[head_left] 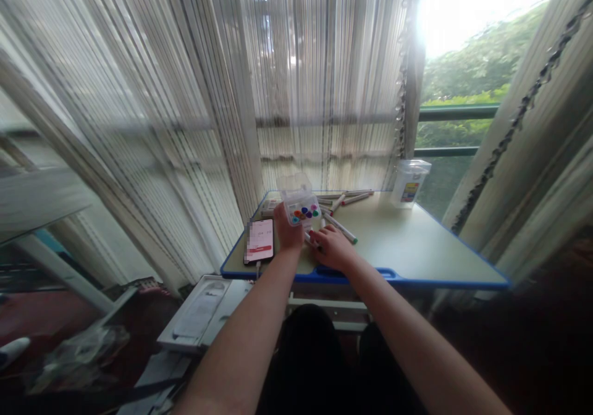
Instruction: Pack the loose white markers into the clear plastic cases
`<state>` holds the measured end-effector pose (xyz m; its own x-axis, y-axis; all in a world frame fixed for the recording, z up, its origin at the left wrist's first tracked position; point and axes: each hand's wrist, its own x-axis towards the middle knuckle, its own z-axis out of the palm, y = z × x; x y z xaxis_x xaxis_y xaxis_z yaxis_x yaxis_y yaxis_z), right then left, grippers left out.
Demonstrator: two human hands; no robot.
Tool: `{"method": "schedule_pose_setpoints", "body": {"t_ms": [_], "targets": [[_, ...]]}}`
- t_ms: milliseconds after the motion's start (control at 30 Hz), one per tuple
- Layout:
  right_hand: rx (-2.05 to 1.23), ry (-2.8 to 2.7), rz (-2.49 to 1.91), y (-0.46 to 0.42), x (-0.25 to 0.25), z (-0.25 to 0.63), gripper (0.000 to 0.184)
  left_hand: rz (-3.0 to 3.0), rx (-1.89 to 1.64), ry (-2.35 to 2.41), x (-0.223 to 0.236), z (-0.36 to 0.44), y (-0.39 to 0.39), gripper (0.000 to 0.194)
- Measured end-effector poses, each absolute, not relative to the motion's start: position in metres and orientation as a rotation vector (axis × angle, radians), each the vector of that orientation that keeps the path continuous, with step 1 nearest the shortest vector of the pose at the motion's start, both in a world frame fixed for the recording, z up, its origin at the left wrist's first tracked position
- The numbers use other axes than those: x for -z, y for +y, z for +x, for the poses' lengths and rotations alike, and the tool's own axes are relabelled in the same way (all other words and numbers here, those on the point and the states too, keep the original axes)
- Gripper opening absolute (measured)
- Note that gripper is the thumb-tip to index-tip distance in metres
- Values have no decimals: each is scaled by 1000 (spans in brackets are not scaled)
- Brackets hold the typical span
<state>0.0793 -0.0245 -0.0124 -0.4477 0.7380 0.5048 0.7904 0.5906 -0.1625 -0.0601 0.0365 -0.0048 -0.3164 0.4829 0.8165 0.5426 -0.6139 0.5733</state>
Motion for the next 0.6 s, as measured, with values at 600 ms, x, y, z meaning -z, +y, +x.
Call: {"method": "schedule_pose_setpoints", "body": {"t_ms": [600], "targets": [[-57,-1417,-967,-15,18,90,15,-1729,2181,-1391,14,-61,46,24]]}}
